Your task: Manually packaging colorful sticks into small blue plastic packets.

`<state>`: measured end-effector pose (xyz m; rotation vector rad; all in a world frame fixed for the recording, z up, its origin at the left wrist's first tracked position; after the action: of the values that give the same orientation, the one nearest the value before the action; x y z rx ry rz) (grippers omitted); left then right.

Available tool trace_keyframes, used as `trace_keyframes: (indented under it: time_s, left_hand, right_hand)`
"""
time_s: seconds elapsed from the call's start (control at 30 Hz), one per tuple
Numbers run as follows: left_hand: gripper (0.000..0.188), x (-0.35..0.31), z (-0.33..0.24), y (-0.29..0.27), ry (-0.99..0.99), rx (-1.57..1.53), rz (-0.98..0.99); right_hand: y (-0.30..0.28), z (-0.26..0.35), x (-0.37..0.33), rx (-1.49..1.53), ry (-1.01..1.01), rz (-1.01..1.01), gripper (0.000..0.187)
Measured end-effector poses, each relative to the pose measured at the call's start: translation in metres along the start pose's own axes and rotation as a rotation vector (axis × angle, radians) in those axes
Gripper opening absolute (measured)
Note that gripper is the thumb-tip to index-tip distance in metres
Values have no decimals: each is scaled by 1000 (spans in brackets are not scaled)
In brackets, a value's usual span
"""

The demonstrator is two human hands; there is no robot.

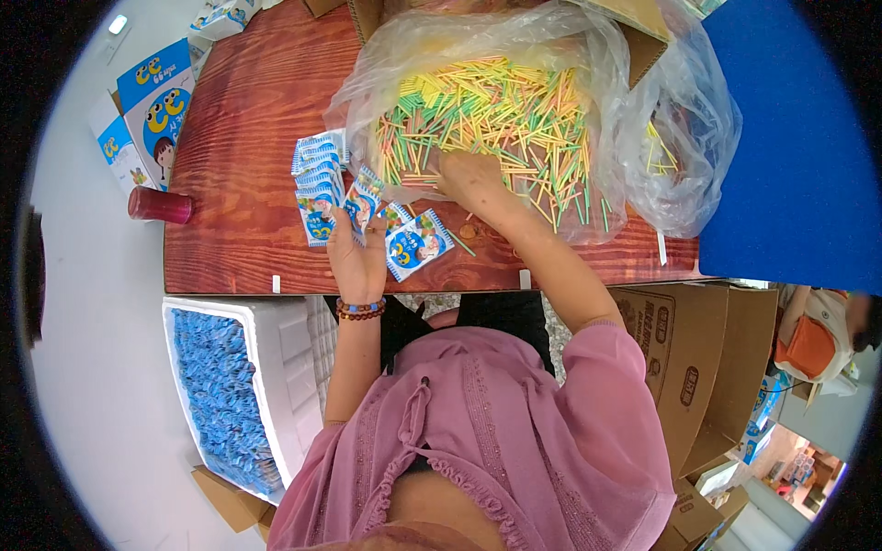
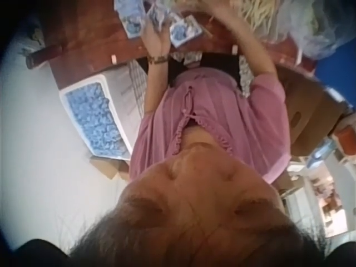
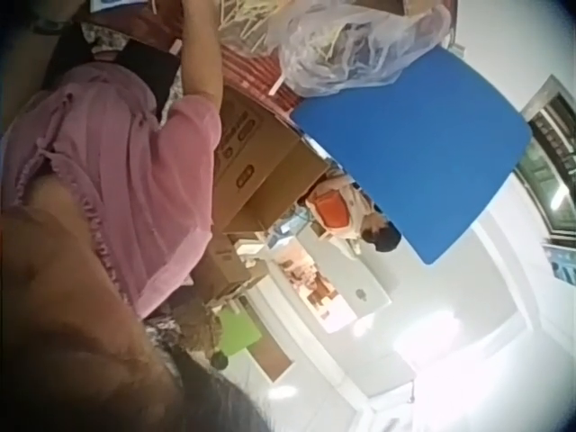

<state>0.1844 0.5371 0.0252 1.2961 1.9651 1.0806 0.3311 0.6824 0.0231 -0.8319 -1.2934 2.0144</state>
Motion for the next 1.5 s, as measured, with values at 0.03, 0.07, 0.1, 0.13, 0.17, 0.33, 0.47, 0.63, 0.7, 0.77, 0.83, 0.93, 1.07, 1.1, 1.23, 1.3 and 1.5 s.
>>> trace_keyframes:
  time_s: [0.03, 0.07, 0.1, 0.13, 0.17, 0.33, 0.47, 0.63, 0.7, 0.77, 0.83, 0.93, 1.07, 1.1, 1.23, 1.3, 1.5]
  left_hand:
    - [27, 0, -1, 2, -1, 3, 0]
    - [26, 0, -2, 4, -3, 5, 0]
    - [26, 0, -2, 3, -5, -16, 14]
    - [26, -1, -3, 1, 8, -16, 8]
    - [25, -1, -3, -1, 2, -16, 1]
    - [24, -3, -1, 1, -19, -18, 28]
    - [26, -2, 2, 7, -39, -27, 11]
    - [26, -5, -2, 16, -32, -24, -6]
    - [27, -5, -2, 14, -30, -26, -7]
    - [29, -4, 0, 10, -17, -38, 20]
    - [30, -4, 1, 9, -26, -60, 22]
    - [32, -2, 0, 13, -31, -99, 26]
    - [33, 1, 9, 11, -43, -151, 74]
    - [30, 3, 11, 12, -58, -170, 125]
    - [24, 11, 22, 19, -71, -156, 124]
    - [25, 14, 24, 13, -16, -129, 153]
    - [33, 12, 9, 7, 121, 211, 21]
  right_hand:
    - [3, -2, 4, -3, 14, 57, 22]
    - [5, -5, 6, -7, 28, 115, 21]
    - [3, -10, 4, -9, 23, 112, 21]
    - [-5, -11, -1, 144, -36, 76, 17]
    - [-11, -10, -4, 296, -92, 41, 13]
    - [-61, 47, -43, 1293, -310, -130, 11]
    - [-66, 70, -46, 1312, -478, -298, 15]
    - [-65, 75, -43, 711, -605, -358, 9]
    - [-65, 78, -42, 605, -628, -376, 12]
    - [-66, 79, -42, 498, -647, -396, 14]
    - [-68, 79, -43, 420, -707, -262, 17]
    - [-81, 73, -45, 912, -619, -230, 19]
    - [-65, 71, -59, 1096, -250, -27, 20]
    - [-56, 70, -58, 899, -207, -36, 20]
    - [-55, 69, -58, 1015, -195, -108, 19]
    - [-60, 59, -56, 1107, -238, -128, 18]
    - [-50, 11, -36, 91, -229, -366, 16]
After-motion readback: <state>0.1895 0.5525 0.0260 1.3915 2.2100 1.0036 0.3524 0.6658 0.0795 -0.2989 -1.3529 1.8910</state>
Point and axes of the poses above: each hand's wrist, its own x-axis towards the middle knuckle, its own y-axis out of the palm, z = x × y, the point moved 3 cm from there along x, towards the middle knuckle, and after that the axes turned 11 degrees about z, right-handed, at the moved point
